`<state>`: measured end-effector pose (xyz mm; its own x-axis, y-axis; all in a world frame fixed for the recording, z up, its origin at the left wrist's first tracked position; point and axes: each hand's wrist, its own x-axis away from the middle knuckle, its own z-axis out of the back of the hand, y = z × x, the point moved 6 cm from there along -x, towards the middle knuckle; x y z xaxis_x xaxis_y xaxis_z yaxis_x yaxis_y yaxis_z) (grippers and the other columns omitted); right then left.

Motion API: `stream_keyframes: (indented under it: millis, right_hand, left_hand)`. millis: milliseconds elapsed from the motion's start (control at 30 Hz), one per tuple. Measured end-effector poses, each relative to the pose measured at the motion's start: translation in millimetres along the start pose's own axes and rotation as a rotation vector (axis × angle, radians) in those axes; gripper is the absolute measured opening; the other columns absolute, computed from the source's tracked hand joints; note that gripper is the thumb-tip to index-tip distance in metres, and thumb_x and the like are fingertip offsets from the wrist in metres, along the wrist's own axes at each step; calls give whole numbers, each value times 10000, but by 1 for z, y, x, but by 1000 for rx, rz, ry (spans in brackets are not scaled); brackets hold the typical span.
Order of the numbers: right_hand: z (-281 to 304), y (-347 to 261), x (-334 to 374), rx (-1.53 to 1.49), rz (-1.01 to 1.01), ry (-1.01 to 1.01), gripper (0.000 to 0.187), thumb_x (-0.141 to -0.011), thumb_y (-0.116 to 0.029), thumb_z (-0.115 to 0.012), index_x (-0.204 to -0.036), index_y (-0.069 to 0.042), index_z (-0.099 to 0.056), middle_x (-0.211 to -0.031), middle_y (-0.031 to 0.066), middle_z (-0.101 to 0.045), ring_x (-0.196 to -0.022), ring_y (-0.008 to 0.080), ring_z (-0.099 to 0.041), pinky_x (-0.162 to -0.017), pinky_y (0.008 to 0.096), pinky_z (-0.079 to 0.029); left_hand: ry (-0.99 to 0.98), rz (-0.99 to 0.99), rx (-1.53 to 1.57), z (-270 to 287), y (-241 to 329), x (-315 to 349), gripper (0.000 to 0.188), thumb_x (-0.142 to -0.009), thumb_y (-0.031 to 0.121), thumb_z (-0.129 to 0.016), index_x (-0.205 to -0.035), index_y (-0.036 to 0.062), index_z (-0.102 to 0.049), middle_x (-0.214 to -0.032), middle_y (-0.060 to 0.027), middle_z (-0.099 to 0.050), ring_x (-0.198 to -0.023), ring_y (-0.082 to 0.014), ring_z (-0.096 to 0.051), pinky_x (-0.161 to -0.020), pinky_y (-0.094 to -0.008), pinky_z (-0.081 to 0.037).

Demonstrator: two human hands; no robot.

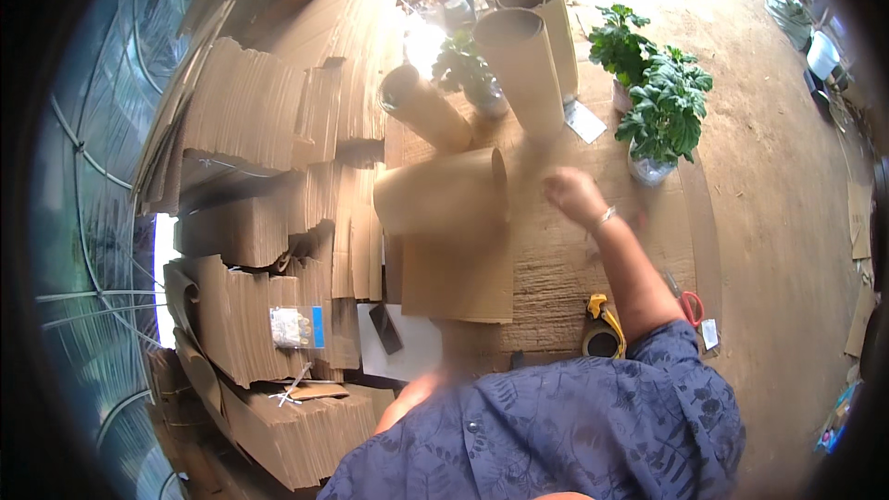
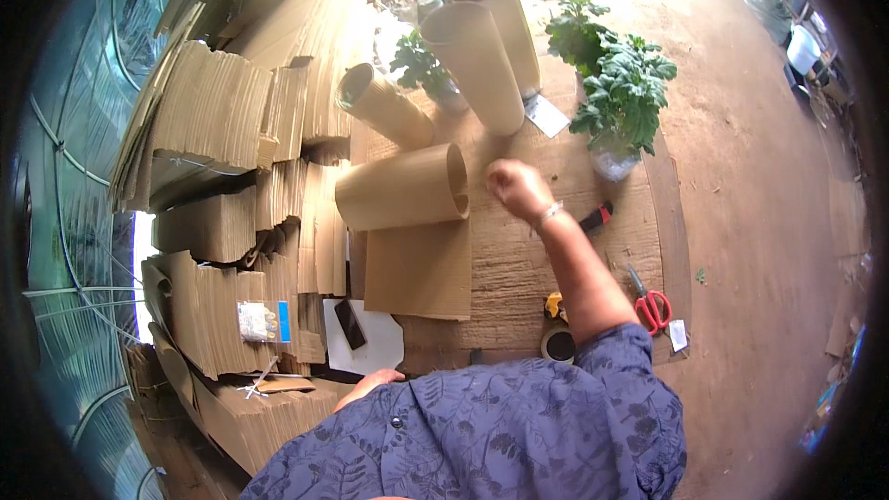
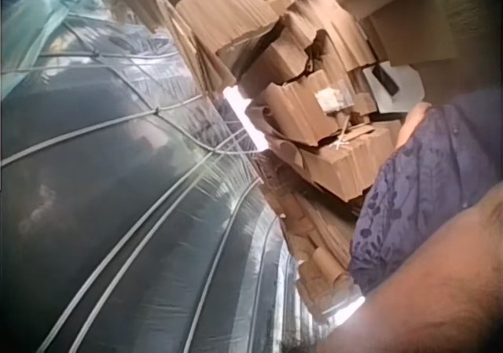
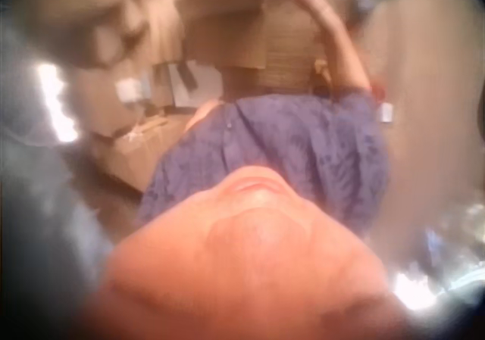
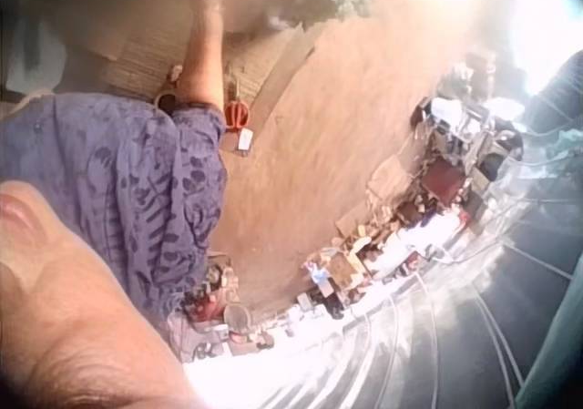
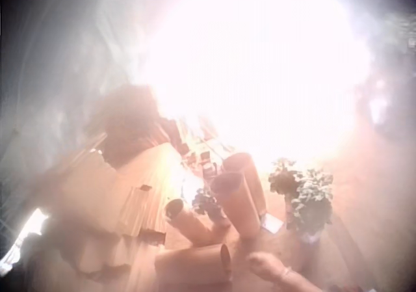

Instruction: The person rolls corrugated cardboard sheets into cylindrical shapes and secures them with clear tape to form planters. They place small potted plants inside the finished cardboard cylinders and set them on the table.

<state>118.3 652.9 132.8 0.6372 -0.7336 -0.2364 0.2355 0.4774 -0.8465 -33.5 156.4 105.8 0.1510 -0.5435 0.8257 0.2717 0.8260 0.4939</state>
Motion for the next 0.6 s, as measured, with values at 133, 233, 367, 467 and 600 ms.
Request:
stream_keyframes:
  millis: [133,233,367,467,600]
  right_hand:
    - [61,-55,-113,237,182,378,322,-889,-158,-658,-1211,-145,-643,-1246,100,-636,-1022,358,-666,-850,442,-554]
    - [77,-63,-167,493,165,384,315,-893,-191,-644,-1208,-195,-621,-1296,36,-599,-1036,335,-676,-829,437,-562]
    - [76,-51,-201,701,55,114,217,-896,-201,-613,-1111,-190,-630,-1211,33,-602,-1023,316,-688,-810,440,-569]
    - [74,-71,-205,737,72,38,158,-901,-231,-586,-962,-108,-663,-1106,89,-630,-1069,355,-670,-851,464,-558]
    - [101,-72,-210,708,124,219,170,-884,-189,-593,-1002,-192,-715,-1106,78,-653,-977,341,-662,-821,452,-536]
  left_hand:
    - [42,-160,-430,-6,-21,-6,373,-956,271,-596,-1220,18,-670,-1270,-188,-661,-1196,-359,-605,-1015,-399,-474]
    - [83,-287,-233,-4,-55,-12,374,-952,279,-611,-1217,23,-673,-1276,-187,-657,-1202,-365,-601,-1037,-402,-467]
    - [43,1,-257,-8,2,13,366,-947,288,-595,-1223,64,-682,-1256,-169,-666,-1194,-344,-607,-1023,-396,-476]
    - [49,-27,-229,-21,-19,13,375,-948,287,-593,-1233,57,-675,-1251,-167,-666,-1191,-338,-606,-1028,-393,-472]
    - [39,-72,-239,-21,-26,7,387,-949,285,-591,-1246,48,-666,-1245,-165,-665,-1187,-330,-605,-1035,-390,-467]
